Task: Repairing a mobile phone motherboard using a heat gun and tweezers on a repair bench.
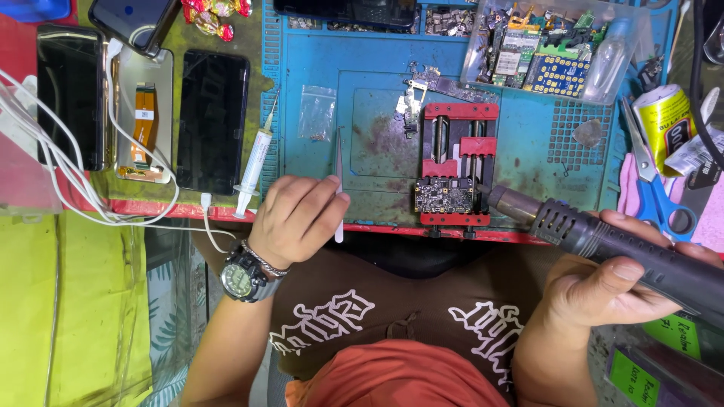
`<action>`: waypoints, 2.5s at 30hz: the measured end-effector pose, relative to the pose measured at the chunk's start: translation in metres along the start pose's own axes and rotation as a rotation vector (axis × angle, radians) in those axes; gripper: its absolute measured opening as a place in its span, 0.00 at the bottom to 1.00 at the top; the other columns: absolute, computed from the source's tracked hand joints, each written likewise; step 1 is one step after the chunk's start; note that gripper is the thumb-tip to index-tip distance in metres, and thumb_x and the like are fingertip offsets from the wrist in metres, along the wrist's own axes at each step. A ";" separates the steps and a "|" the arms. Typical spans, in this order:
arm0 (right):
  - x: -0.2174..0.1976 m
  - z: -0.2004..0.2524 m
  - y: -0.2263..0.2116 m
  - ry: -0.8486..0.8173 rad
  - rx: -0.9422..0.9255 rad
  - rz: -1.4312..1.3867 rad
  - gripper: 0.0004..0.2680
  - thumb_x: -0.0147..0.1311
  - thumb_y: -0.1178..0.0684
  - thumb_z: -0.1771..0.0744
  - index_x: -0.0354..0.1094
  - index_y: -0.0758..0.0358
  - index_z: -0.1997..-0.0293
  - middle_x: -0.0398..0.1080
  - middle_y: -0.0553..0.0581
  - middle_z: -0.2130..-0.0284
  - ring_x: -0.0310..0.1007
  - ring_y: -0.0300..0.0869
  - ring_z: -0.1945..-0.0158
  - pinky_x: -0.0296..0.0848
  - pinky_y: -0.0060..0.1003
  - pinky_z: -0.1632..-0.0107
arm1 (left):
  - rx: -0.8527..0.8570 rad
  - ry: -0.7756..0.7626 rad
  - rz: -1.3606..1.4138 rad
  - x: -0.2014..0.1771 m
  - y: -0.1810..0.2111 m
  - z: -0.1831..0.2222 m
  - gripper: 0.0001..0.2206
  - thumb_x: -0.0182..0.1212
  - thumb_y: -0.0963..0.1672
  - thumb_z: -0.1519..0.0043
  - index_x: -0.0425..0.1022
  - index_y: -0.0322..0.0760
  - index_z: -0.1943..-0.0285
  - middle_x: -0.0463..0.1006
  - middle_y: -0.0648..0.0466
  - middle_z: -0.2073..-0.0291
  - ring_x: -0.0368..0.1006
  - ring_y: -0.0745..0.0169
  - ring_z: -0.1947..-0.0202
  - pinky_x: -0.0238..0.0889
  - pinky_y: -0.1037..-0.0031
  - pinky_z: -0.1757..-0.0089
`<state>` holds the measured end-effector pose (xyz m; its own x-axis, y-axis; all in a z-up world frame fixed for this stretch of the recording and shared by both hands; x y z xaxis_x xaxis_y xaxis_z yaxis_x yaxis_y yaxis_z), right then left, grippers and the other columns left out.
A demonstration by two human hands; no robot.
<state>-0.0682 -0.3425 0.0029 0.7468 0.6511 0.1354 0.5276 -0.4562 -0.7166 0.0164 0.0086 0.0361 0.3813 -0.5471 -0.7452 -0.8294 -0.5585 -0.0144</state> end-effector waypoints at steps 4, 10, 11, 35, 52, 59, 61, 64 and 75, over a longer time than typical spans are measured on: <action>-0.007 0.005 0.005 0.020 0.027 -0.055 0.19 0.53 0.51 0.30 0.54 0.64 0.32 0.61 0.82 0.62 0.65 0.66 0.63 0.65 0.58 0.51 | -0.054 -0.043 0.077 0.005 -0.002 0.012 0.05 0.66 0.37 0.35 0.78 0.34 0.53 0.80 0.45 0.54 0.74 0.52 0.58 0.68 0.61 0.55; 0.001 -0.001 -0.001 0.004 0.008 -0.063 0.17 0.53 0.52 0.30 0.53 0.64 0.36 0.62 0.82 0.64 0.66 0.65 0.63 0.65 0.56 0.57 | -0.423 0.263 0.269 0.013 0.000 0.014 0.02 0.60 0.36 0.33 0.73 0.27 0.54 0.79 0.40 0.58 0.76 0.42 0.58 0.74 0.61 0.56; 0.002 -0.001 -0.002 0.000 -0.005 -0.060 0.17 0.52 0.52 0.30 0.53 0.64 0.36 0.62 0.83 0.65 0.66 0.65 0.63 0.64 0.56 0.59 | -0.445 0.268 0.255 0.013 0.000 0.014 0.02 0.59 0.36 0.33 0.73 0.27 0.54 0.79 0.40 0.58 0.75 0.42 0.58 0.73 0.60 0.56; 0.003 0.000 -0.004 0.004 0.013 -0.060 0.16 0.54 0.51 0.30 0.53 0.63 0.38 0.64 0.83 0.64 0.67 0.63 0.63 0.65 0.54 0.55 | -0.658 0.391 0.280 0.012 -0.001 0.009 0.02 0.57 0.37 0.31 0.70 0.28 0.53 0.79 0.41 0.61 0.75 0.46 0.60 0.72 0.63 0.55; 0.007 -0.003 -0.008 0.020 -0.013 -0.026 0.16 0.53 0.50 0.30 0.53 0.64 0.38 0.65 0.83 0.66 0.66 0.62 0.64 0.63 0.53 0.54 | -0.660 0.357 0.279 0.013 -0.003 0.007 0.03 0.57 0.37 0.31 0.70 0.27 0.53 0.79 0.41 0.60 0.75 0.45 0.59 0.71 0.62 0.54; 0.007 -0.003 -0.009 0.010 -0.009 -0.029 0.16 0.53 0.50 0.30 0.53 0.64 0.39 0.64 0.83 0.66 0.65 0.62 0.65 0.63 0.53 0.57 | -0.854 0.478 0.447 0.018 -0.003 0.015 0.04 0.56 0.38 0.30 0.69 0.28 0.49 0.76 0.41 0.57 0.75 0.51 0.54 0.72 0.66 0.49; 0.007 -0.004 -0.009 0.009 -0.012 -0.032 0.16 0.52 0.50 0.30 0.53 0.64 0.38 0.63 0.83 0.66 0.64 0.63 0.65 0.63 0.54 0.60 | -0.913 0.528 0.505 0.017 -0.002 0.017 0.05 0.57 0.38 0.30 0.68 0.28 0.48 0.75 0.41 0.56 0.76 0.52 0.54 0.72 0.68 0.48; 0.004 -0.003 -0.009 0.004 -0.019 -0.035 0.16 0.52 0.51 0.30 0.53 0.64 0.38 0.63 0.84 0.67 0.64 0.63 0.66 0.65 0.55 0.62 | -1.120 0.585 0.553 0.014 0.001 0.019 0.06 0.59 0.40 0.30 0.69 0.32 0.48 0.78 0.46 0.58 0.76 0.60 0.57 0.73 0.74 0.51; 0.020 -0.015 -0.031 -0.008 0.024 0.041 0.21 0.57 0.40 0.27 0.63 0.76 0.62 0.68 0.73 0.67 0.69 0.56 0.66 0.84 0.64 0.46 | -1.474 1.227 1.896 0.009 0.015 0.015 0.03 0.59 0.39 0.34 0.76 0.36 0.54 0.78 0.50 0.65 0.70 0.61 0.63 0.66 0.71 0.58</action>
<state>-0.0637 -0.3246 0.0384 0.7640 0.6374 0.1001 0.4867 -0.4675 -0.7379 0.0015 0.0048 0.0197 0.3927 -0.2994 0.8696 -0.0264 0.9415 0.3361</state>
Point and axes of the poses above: each hand's wrist, its own z-axis away from the middle knuckle, its own x-axis out of the palm, y = z × x, the point moved 2 cm from there along -z, towards the middle knuckle
